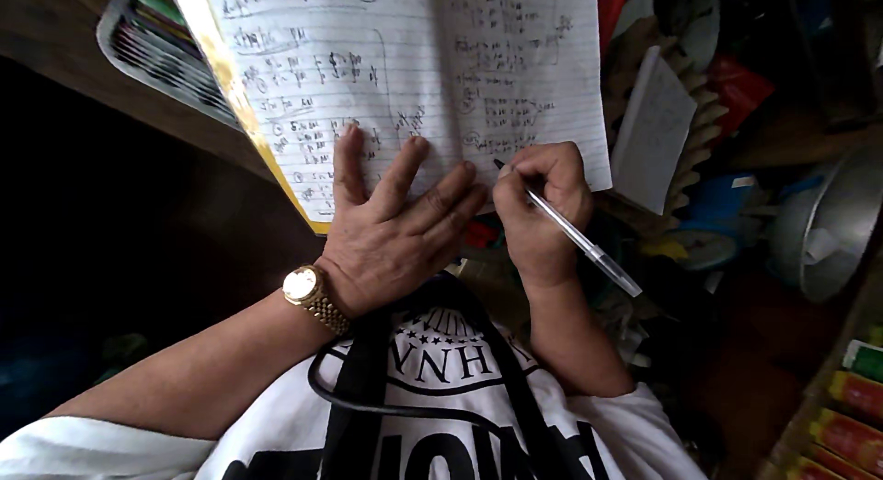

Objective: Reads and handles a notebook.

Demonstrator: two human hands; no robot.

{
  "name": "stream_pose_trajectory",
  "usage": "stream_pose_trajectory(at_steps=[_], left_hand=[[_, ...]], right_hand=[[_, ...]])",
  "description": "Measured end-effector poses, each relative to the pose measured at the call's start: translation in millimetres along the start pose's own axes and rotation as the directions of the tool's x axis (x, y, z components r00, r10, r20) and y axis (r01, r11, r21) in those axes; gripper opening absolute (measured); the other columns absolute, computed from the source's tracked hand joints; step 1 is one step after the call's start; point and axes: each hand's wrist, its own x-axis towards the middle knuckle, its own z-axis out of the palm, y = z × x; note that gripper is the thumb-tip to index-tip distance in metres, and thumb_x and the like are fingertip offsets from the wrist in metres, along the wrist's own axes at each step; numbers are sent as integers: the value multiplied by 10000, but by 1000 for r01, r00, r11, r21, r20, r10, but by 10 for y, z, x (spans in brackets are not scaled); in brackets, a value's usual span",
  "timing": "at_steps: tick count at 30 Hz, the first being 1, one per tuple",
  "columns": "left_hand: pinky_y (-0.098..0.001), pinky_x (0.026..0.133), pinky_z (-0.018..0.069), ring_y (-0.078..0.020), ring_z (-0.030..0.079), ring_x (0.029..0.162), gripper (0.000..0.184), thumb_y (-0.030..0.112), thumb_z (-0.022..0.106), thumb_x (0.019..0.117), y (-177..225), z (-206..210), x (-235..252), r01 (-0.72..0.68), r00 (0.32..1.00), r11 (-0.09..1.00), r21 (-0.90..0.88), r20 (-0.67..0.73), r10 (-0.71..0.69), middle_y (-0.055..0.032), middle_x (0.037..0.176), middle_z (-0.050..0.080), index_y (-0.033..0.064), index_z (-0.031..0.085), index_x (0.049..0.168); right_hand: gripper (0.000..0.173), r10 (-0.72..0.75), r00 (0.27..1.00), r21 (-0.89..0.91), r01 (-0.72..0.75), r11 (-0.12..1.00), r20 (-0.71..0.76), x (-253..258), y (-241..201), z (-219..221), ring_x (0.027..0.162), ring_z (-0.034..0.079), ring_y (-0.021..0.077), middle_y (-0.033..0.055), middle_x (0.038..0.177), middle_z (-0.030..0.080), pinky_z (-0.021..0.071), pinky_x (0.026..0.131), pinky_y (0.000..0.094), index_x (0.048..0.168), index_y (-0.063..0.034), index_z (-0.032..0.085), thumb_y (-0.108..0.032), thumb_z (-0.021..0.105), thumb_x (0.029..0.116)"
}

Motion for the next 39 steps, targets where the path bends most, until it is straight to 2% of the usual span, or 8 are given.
stream_pose_trajectory(at_steps=[2, 4, 8, 13, 17, 24, 33, 39], left_hand=[[-761, 1120, 119, -432, 366, 1452, 422, 325, 476, 1059, 1, -12, -1, -5, 1000, 1000, -7, 13, 5, -25, 1515, 546, 218, 582, 1453], [-773, 1109, 132, -441, 374, 1446, 420, 317, 473, 1059, 4, -15, -1, -5, 1000, 1000, -12, 16, 5, -28, 1516, 547, 218, 588, 1450], [-762, 1116, 125, -430, 361, 1455, 428, 321, 456, 1061, 3, -5, -12, -12, 1000, 1000, -11, 12, 12, -18, 1528, 535, 217, 584, 1456], [-747, 1127, 111, -415, 356, 1461, 431, 329, 443, 1062, -15, -4, -17, -9, 1000, 1000, -13, 4, 9, -5, 1526, 537, 221, 584, 1455], [-753, 1122, 109, -414, 361, 1458, 426, 326, 447, 1061, -15, 2, -11, -3, 1000, 1000, -19, -1, 3, -6, 1520, 543, 217, 590, 1447], [-743, 1127, 103, -410, 347, 1465, 429, 333, 462, 1058, -19, 9, -9, -1, 1000, 1000, -26, 0, 1, -1, 1521, 541, 223, 586, 1454], [-730, 1139, 87, -398, 343, 1471, 424, 339, 467, 1055, -20, 43, -22, 3, 1000, 1000, -27, -25, -4, 6, 1518, 546, 218, 600, 1439], [-726, 1140, 90, -392, 349, 1467, 428, 339, 467, 1054, -19, 40, -22, 8, 1000, 1000, -25, -25, -9, 10, 1516, 546, 225, 593, 1448]], right_hand=[[30, -11, 1000, -16, 11, 1000, -6, -6, -4, -10, 753, 644, 101, 105, 858, 662, 545, 633, 210, 882, 12, 616, 23, 643, 873], [45, -46, 997, 43, 49, 998, -57, -16, 21, -24, 761, 640, 91, 97, 858, 653, 543, 637, 205, 881, 12, 597, 43, 628, 869], [121, -21, 990, 143, 41, 989, -142, -55, 42, -79, 883, 650, 59, 37, 940, 645, 551, 712, 190, 904, -64, 560, 45, 612, 894], [122, -21, 992, 154, 41, 987, -126, -46, 28, -53, 825, 640, 63, 44, 893, 638, 537, 671, 186, 876, -57, 562, 55, 611, 874], [113, -15, 997, 125, 25, 992, -82, -23, -35, -80, 831, 642, 54, 42, 909, 643, 537, 672, 176, 879, -63, 558, 40, 605, 884], [57, -11, 1000, 28, 12, 1000, -25, -8, -27, -7, 770, 647, 76, 80, 855, 655, 547, 646, 193, 877, -1, 596, 43, 629, 863], [32, -23, 1000, -48, 22, 999, -18, -15, 1, 37, 764, 649, 105, 93, 842, 657, 555, 643, 221, 881, 6, 626, 12, 657, 878], [46, -18, 1000, -88, 18, 996, 0, 2, -5, 41, 731, 629, 106, 83, 803, 640, 530, 615, 221, 856, -8, 617, 23, 649, 868]])
